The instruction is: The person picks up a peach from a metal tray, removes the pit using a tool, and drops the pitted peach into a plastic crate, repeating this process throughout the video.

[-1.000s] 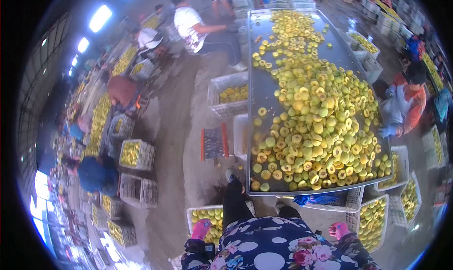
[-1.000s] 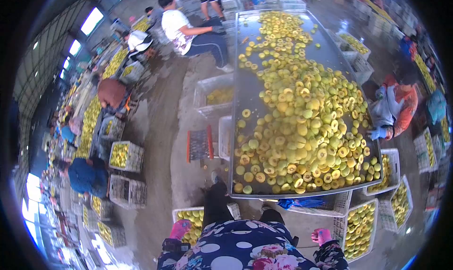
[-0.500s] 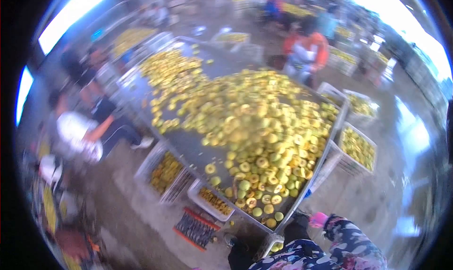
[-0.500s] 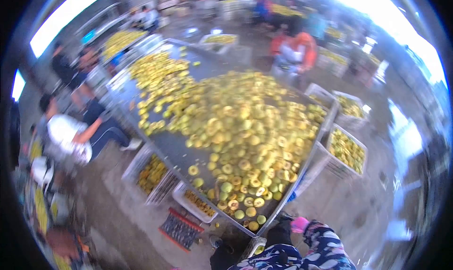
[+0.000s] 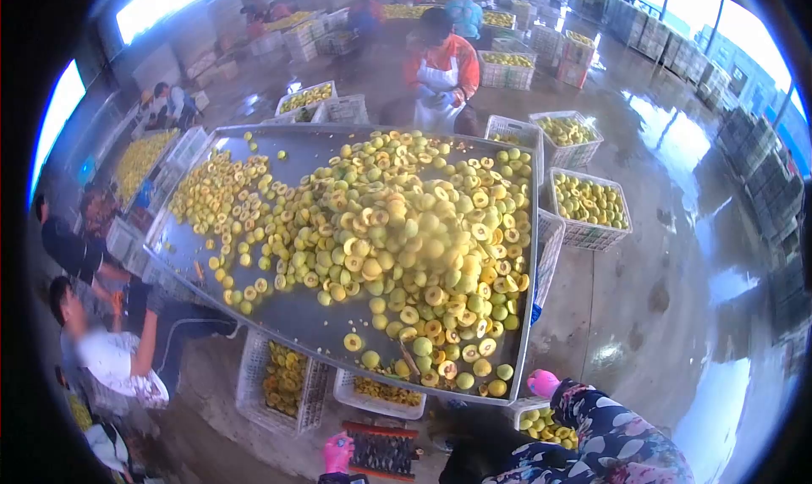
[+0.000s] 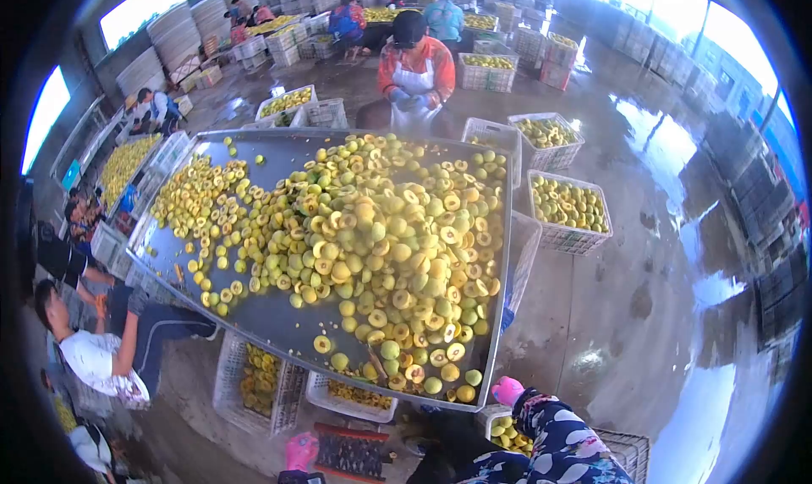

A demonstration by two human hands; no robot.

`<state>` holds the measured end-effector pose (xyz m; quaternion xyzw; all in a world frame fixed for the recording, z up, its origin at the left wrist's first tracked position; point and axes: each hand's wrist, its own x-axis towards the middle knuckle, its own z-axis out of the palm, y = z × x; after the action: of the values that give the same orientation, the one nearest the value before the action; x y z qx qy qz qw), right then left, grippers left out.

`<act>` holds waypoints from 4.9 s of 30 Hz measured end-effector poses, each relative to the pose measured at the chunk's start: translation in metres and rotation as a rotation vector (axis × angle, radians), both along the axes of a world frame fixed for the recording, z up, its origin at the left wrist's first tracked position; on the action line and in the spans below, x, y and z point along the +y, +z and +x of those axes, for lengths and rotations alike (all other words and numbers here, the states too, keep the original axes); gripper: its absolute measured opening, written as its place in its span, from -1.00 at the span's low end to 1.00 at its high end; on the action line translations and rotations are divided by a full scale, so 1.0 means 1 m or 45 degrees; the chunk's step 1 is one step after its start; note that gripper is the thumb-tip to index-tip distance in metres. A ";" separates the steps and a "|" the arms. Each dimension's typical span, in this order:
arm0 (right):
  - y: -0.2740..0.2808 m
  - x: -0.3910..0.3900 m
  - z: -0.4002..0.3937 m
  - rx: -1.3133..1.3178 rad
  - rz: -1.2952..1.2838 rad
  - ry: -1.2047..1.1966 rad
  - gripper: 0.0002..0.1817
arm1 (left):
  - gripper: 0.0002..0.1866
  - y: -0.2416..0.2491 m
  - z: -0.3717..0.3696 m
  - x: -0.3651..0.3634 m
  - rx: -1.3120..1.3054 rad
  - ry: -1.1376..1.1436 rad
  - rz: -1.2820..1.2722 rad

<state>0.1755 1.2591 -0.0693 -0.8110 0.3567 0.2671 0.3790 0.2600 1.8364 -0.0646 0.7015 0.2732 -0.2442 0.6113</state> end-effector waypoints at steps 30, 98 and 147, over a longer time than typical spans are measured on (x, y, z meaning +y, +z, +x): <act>-0.180 -0.010 0.079 -0.190 -0.011 -1.276 -0.71 | -0.77 -0.073 0.243 -0.255 0.169 -0.596 0.083; -0.204 0.038 0.019 -0.716 -0.864 -0.878 -0.55 | -0.82 -0.157 0.270 -0.075 -1.456 -1.604 0.695; -0.154 0.292 0.223 -0.539 -1.008 0.587 -0.83 | -0.60 -0.143 0.220 -0.041 0.506 -0.069 -1.761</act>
<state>0.3990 1.5512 -0.2237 -0.9866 0.1576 0.0179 0.0374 0.4802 1.7956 -0.2072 0.1027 0.1444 -0.4995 0.8480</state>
